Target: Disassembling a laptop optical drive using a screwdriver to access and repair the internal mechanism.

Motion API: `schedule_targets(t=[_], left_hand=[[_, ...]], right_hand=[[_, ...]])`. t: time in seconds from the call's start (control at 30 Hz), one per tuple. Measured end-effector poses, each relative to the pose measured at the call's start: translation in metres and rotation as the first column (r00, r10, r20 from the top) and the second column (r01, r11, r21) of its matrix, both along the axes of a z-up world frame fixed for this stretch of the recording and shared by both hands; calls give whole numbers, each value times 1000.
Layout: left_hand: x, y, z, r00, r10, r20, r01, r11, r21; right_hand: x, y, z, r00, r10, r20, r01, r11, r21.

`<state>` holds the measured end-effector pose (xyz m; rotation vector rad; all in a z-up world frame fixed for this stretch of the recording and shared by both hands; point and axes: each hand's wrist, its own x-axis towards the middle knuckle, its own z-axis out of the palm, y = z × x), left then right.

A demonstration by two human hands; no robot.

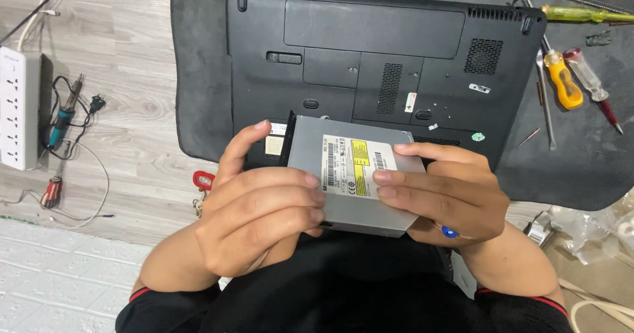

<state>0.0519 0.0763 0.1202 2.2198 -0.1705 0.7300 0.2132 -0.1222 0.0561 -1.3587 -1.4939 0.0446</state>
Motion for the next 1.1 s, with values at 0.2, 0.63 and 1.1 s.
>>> schedule_targets(t=[0.2, 0.63, 1.1], left_hand=[[0, -8, -11, 997, 72, 40, -66, 991, -120], [-12, 20, -5, 972, -204, -118, 185, 970, -159], [-13, 24, -33, 661, -611, -436, -249, 370, -895]], right_hand=[[-3, 2, -1, 998, -28, -52, 28, 1000, -11], [0, 0, 22, 959, 16, 284, 5, 997, -72], [-2, -10, 0, 816, 35, 577, -27, 999, -22]])
